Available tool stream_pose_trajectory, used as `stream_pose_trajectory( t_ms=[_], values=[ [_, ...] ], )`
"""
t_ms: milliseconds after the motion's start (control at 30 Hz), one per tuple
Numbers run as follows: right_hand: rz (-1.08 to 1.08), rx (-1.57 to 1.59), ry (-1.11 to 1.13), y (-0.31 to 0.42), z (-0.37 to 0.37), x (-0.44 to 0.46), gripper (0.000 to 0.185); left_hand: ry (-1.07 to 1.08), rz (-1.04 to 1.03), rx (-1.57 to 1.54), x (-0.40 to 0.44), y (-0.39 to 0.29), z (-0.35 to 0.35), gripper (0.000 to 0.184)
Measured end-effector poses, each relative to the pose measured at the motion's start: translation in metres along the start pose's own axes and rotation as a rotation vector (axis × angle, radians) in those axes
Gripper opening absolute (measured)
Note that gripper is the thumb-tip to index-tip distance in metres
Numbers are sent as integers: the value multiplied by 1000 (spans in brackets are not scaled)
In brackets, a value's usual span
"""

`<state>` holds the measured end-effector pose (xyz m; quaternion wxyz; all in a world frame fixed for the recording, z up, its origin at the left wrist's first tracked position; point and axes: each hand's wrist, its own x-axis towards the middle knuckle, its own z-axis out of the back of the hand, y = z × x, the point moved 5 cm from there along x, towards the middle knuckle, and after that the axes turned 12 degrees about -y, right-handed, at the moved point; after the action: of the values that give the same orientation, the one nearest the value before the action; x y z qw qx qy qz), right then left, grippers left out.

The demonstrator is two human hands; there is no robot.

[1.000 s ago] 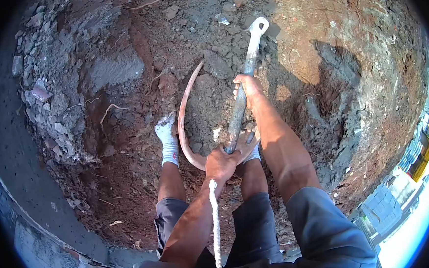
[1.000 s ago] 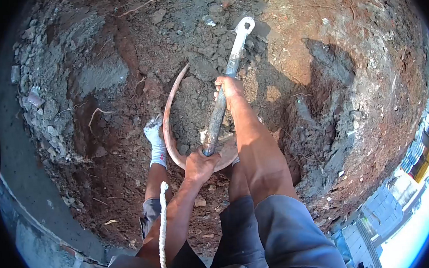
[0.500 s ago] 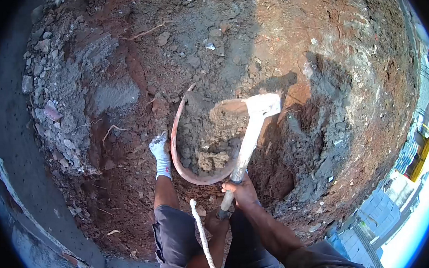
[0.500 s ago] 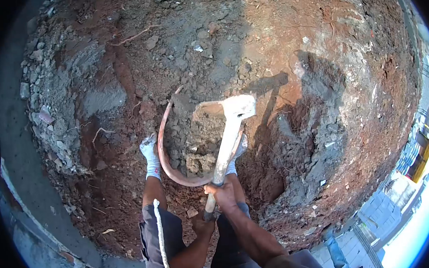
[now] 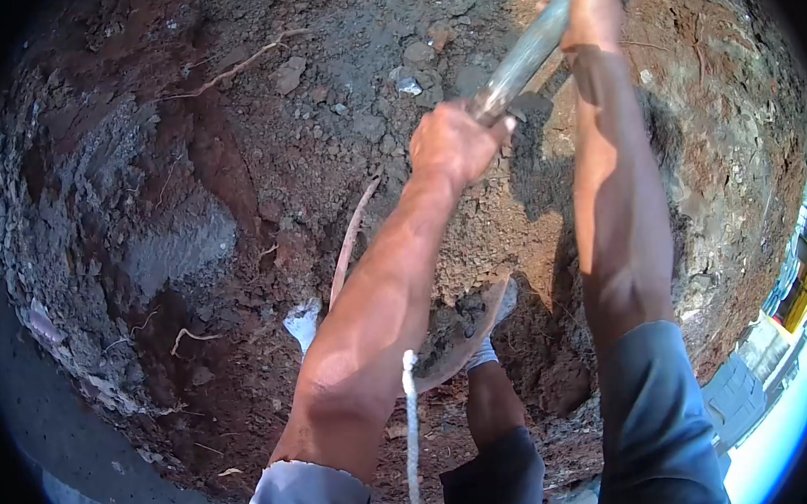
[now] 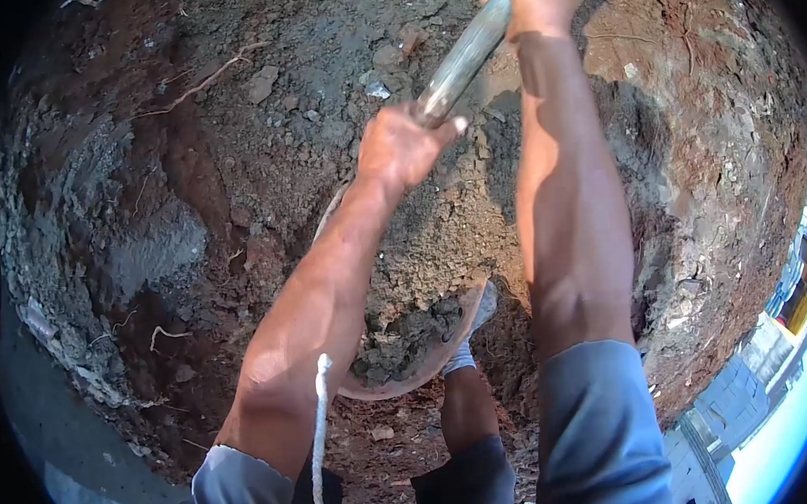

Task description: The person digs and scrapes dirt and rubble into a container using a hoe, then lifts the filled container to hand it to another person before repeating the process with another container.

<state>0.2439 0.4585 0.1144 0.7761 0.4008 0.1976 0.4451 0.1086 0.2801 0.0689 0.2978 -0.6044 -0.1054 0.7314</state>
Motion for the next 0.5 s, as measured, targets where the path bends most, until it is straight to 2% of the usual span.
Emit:
stream_pose_trajectory(
  t_ms=[33, 100, 133, 200, 333, 400, 500],
  values=[
    [-157, 44, 77, -42, -24, -31, 31, 10, 129, 32, -1, 68, -7, 41],
    [-427, 173, 211, -87, -70, -76, 20, -125, 124, 114, -7, 169, -13, 47],
    [-556, 207, 288, -106, -80, -93, 14, -134, 136, 120, -14, 173, -12, 50],
    [-918, 249, 387, -138, -57, -144, 9, -79, 194, 237, -48, 137, -4, 55],
    [-976, 192, 541, -118, -52, -159, 8, -43, 222, 255, -88, 120, 11, 62],
    [-1041, 209, 461, -119, -44, -196, 10, -12, 267, 162, -103, 151, 30, 65],
    [-1112, 248, 496, -115, -40, -227, 8, -62, 264, 292, -136, 164, 35, 64]
  ],
)
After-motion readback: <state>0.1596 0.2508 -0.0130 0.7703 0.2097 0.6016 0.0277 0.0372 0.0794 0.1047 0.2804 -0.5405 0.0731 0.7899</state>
